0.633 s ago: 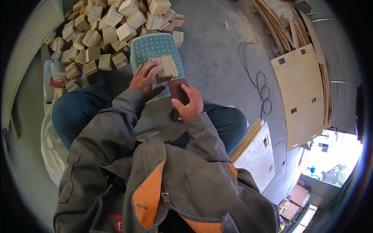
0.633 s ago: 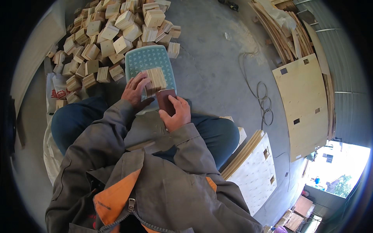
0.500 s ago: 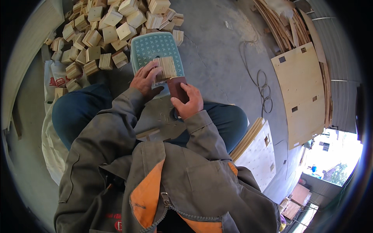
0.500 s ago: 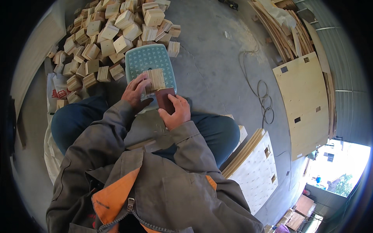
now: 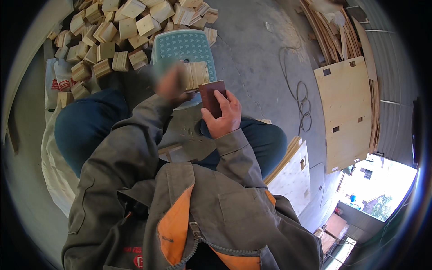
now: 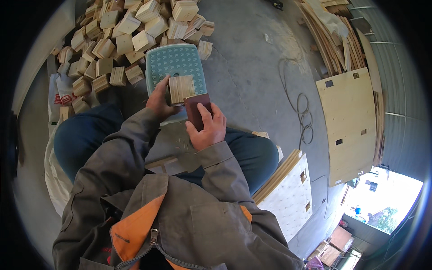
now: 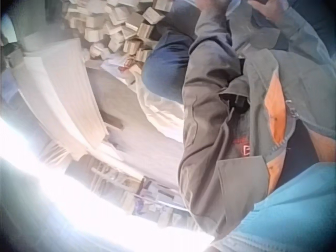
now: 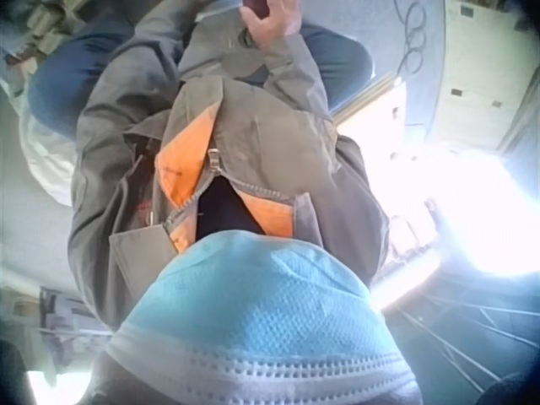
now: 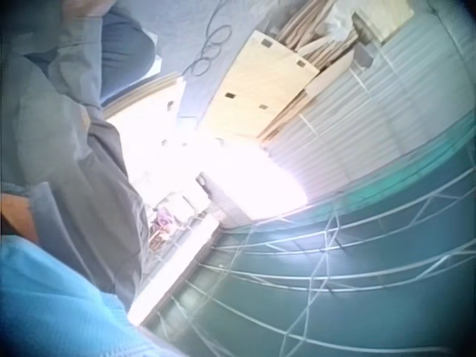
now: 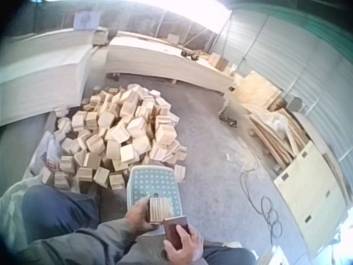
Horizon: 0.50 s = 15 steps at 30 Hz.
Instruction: The person sits on the floor and sands small wooden blocks using a sanding block. They repeatedly pick up blocks, sand the edges and faces, and place them back into a pile.
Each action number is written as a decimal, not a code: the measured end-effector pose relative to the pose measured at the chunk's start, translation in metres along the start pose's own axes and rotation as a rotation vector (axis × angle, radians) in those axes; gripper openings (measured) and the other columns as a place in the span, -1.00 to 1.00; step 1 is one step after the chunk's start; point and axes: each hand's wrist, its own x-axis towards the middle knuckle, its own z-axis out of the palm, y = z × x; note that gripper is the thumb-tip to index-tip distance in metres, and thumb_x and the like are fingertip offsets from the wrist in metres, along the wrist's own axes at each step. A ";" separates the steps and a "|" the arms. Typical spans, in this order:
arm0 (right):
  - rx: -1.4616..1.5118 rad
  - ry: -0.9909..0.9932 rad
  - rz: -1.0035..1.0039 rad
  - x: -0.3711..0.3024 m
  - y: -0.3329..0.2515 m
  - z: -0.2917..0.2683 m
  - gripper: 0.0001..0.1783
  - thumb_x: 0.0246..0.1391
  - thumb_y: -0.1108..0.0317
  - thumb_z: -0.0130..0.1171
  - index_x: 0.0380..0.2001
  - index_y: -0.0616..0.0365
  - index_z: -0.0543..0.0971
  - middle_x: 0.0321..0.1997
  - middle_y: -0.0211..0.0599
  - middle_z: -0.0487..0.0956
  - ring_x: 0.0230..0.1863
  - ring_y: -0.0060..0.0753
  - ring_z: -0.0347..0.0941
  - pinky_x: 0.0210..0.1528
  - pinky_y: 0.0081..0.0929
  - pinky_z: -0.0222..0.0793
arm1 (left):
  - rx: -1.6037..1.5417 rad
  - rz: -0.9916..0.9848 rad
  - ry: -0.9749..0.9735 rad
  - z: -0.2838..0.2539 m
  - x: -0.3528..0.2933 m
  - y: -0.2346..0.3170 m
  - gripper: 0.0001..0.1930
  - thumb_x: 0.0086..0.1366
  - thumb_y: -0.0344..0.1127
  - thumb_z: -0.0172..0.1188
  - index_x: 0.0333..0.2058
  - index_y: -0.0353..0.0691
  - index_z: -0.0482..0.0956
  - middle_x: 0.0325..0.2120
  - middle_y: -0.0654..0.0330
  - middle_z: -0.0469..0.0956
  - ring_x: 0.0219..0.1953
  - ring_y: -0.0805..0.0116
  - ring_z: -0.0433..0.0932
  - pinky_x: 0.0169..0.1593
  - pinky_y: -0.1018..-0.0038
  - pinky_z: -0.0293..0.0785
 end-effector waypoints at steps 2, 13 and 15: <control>-0.018 0.000 -0.013 0.006 -0.001 0.006 -0.21 -0.14 0.23 0.61 0.26 -0.06 0.62 0.36 0.11 0.42 0.28 0.25 0.42 0.32 0.13 0.38 | -0.024 0.003 -0.002 -0.001 0.005 0.008 0.07 -0.08 -0.26 0.68 0.40 -0.29 0.28 0.26 -0.14 0.47 0.32 -0.12 0.49 0.37 0.14 0.46; -0.197 -0.005 0.054 0.153 0.001 0.072 -0.36 -0.07 0.19 0.51 0.18 -0.16 0.70 0.30 -0.03 0.50 0.32 0.14 0.43 0.37 0.02 0.39 | -0.108 0.058 0.021 0.007 0.006 -0.024 -0.04 -0.13 -0.21 0.73 0.25 -0.21 0.40 0.10 -0.03 0.52 0.16 -0.09 0.57 0.23 0.10 0.52; -0.213 -0.123 0.146 0.177 -0.005 0.074 -0.36 -0.05 0.16 0.51 0.19 -0.17 0.70 0.31 -0.04 0.50 0.34 0.10 0.43 0.39 0.00 0.40 | -0.162 0.079 0.042 0.009 0.006 -0.026 -0.09 -0.08 -0.23 0.70 0.26 -0.23 0.42 0.13 -0.01 0.50 0.18 -0.04 0.54 0.27 0.10 0.49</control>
